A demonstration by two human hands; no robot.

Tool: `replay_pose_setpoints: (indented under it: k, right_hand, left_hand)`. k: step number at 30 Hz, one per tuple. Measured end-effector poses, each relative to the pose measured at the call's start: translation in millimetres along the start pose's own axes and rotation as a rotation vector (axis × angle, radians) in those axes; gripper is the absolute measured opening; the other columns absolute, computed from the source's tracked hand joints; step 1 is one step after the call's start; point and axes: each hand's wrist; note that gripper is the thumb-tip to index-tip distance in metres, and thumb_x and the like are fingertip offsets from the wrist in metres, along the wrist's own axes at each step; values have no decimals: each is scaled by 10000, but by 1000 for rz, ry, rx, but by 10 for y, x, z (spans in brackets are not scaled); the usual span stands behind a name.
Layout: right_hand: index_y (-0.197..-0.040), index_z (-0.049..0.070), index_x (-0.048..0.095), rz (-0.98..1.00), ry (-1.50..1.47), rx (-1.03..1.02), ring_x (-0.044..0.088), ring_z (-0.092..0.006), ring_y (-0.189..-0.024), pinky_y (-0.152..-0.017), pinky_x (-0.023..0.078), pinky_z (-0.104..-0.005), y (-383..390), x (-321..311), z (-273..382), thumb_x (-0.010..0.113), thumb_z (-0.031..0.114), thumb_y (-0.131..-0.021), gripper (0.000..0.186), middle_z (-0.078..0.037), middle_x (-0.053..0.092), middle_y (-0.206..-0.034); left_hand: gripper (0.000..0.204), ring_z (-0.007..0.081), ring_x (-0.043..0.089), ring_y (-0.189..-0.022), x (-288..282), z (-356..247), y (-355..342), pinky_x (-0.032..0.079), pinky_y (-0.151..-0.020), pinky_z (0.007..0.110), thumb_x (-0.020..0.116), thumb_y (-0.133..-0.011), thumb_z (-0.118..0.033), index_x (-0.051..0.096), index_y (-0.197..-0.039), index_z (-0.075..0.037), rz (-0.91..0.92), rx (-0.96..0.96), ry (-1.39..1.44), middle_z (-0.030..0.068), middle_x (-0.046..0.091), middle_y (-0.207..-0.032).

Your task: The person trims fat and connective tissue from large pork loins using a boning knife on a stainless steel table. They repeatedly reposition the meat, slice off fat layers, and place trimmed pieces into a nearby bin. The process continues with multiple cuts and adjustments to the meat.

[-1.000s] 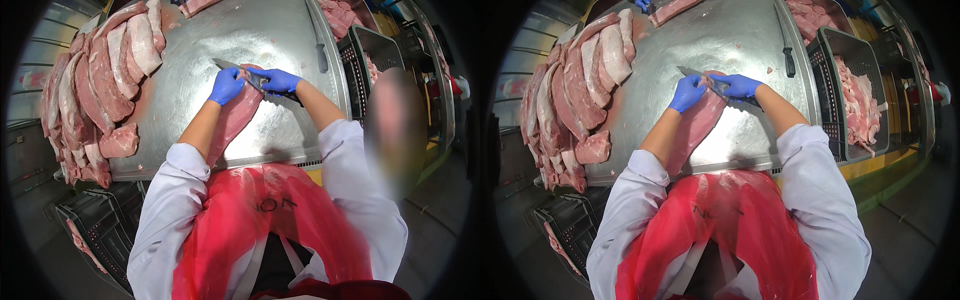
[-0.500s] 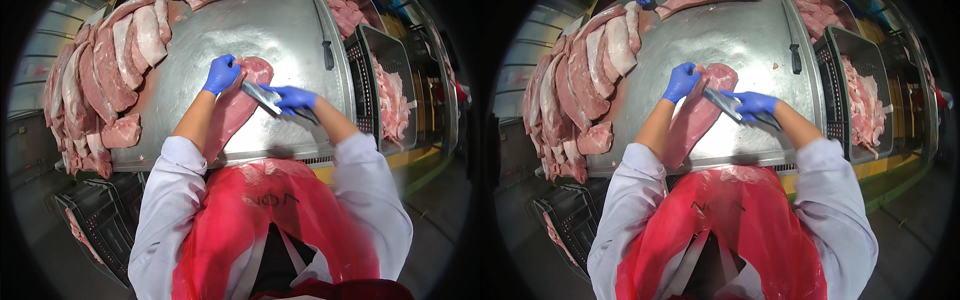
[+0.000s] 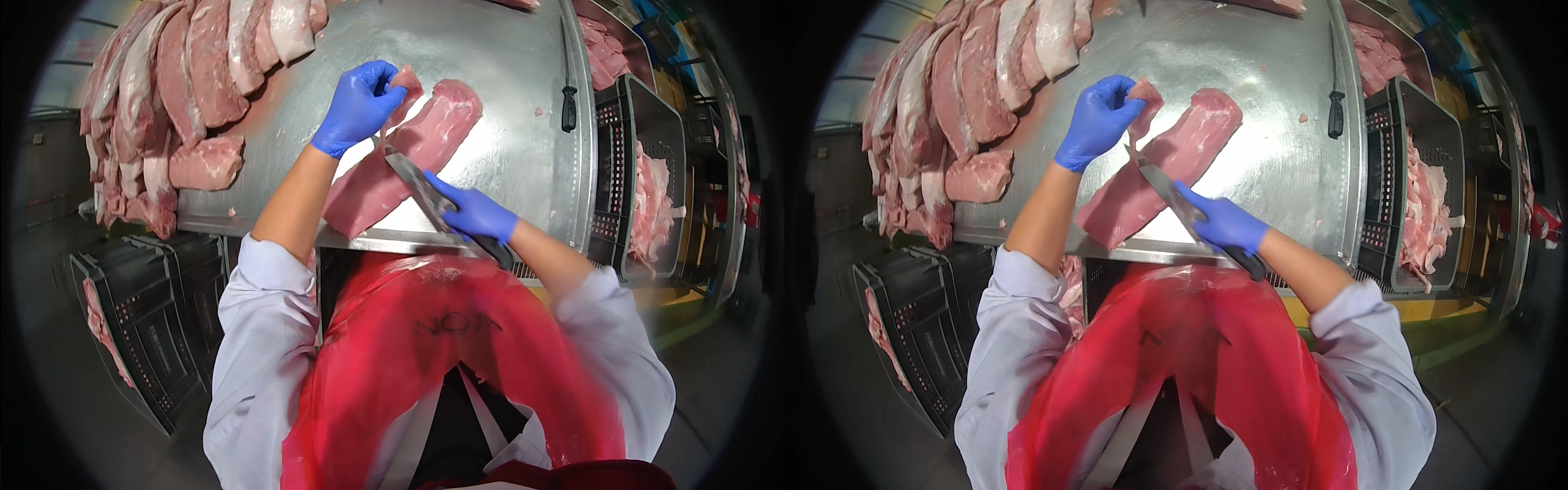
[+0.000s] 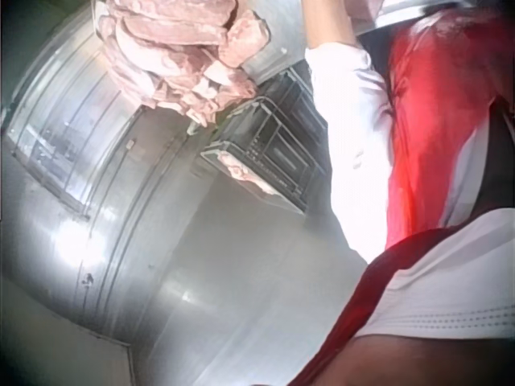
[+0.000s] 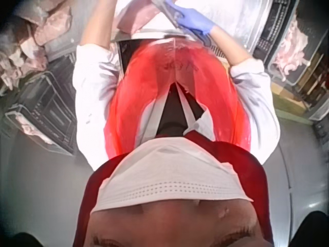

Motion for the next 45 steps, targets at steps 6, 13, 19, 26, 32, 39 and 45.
replay_pose_setpoints:
  k: [6,13,19,26,32,39,45]
  right_hand:
    - [-1624,237,205,173,-74,-35,630,-143,-579,-579,556,-292,-791,445,433,481,97,-923,766,-103,672,-806]
    - [-1617,279,205,272,-14,-192,695,-184,-666,-600,598,-323,-125,296,65,477,97,-936,756,-109,694,-863]
    - [-1615,256,208,-285,116,-162,694,-291,-689,-674,562,-418,-893,-61,25,528,126,-929,769,-197,694,-842]
    - [-1621,191,-6,-282,675,16,687,-425,-797,-748,547,-517,-570,551,-280,527,10,-835,966,-272,691,-890]
    - [-1620,221,-26,-199,564,77,679,-433,-735,-703,539,-519,32,698,-334,499,-27,-826,983,-281,685,-861]
    - [-1620,228,156,-286,244,-58,682,-420,-730,-731,547,-489,1298,538,-1211,541,134,-923,802,-234,704,-862]
    - [-1628,224,158,-595,-101,65,687,-270,-736,-781,545,-381,1911,310,-1567,543,95,-913,822,-137,692,-803]
  left_hand:
    - [190,103,611,-804,-616,-517,897,513,-727,267,715,-889,-65,664,-1047,27,-315,188,105,33,667,-904]
    - [97,150,639,-890,-2020,-393,3466,522,-822,288,627,-921,-25,673,-995,19,-535,-268,-55,86,693,-1016]
    - [402,427,628,-1003,-1308,911,3849,503,-891,505,717,-803,-232,657,-1125,1,-144,-711,-923,249,663,-1070]
    - [753,461,487,-1273,503,1037,1532,402,-1072,525,726,-766,-317,461,-1389,13,39,-253,-957,271,468,-1437]
    - [639,410,619,-1136,-40,1186,781,510,-963,490,729,-777,-307,537,-1286,27,139,-593,-569,278,607,-1251]
    - [717,320,649,-1104,-489,1463,844,529,-976,413,713,-801,-255,480,-1420,23,212,-643,789,186,637,-1249]
    - [419,157,632,-977,653,-1084,-1054,524,-857,320,715,-909,-327,628,-1239,-82,341,-194,949,51,667,-1000]
Point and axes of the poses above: each hand's wrist, its own y-axis away from the middle knuckle, its own x-axis out of the palm, z = x × y
